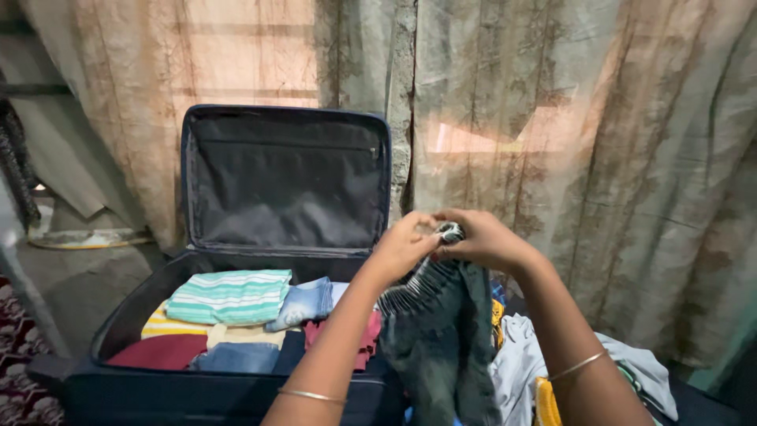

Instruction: The person picks up several garments from a pile, smooths them out, folds them into rectangular shapes, and stacks them inside an open suitcase.

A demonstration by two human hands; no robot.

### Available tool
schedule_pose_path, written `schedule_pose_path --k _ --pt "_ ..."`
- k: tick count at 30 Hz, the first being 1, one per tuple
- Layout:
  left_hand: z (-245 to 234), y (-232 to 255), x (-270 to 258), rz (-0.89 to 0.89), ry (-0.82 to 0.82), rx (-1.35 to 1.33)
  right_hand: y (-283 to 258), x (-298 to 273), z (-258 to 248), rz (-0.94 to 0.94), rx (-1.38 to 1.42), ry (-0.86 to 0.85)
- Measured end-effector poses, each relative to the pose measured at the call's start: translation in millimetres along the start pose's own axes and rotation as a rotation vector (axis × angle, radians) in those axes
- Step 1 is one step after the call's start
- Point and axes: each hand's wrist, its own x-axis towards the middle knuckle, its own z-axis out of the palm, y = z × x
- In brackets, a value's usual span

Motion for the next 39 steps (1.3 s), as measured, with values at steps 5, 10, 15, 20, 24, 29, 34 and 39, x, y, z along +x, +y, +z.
schedule_pose_path --k 5,10,15,20,24,29,34,39 --pt "-29.4 -41.6 -47.8 -0.076 -0.216 0.176 -18.6 11.7 -5.3 0.097 -0.086 0.088" --pt "-78.4 -9.9 -26.4 0.057 -0.068 0.191 -45.5 17.3 -51.5 -0.039 -0.083 0.26" --pt "-147.1 65.7 6.1 0.044 0.048 0.086 -30.9 27.0 -79.5 -0.073 -0.219 0.185" --pt "-169.7 115.2 3.2 0.04 -0.024 -0.027 -33.3 28.0 -73.6 0.201 0.127 0.169" --pt "-189.9 134.4 -2.5 -0.117 -0.103 -0.524 -46.6 38.3 -77.4 0.034 0.656 0.151" --pt "-191.8 97.3 28.1 -0.153 0.242 0.138 -34.4 100.4 -30.0 0.332 0.103 0.453" --pt "-144.2 77.4 50.2 -0.117 0.644 0.778 -44.9 142.2 34.0 0.281 -0.035 0.82" --pt "-125.2 92.1 41.1 -0.215 0.307 0.157 -76.7 153.7 63.8 0.074 0.38 0.772"
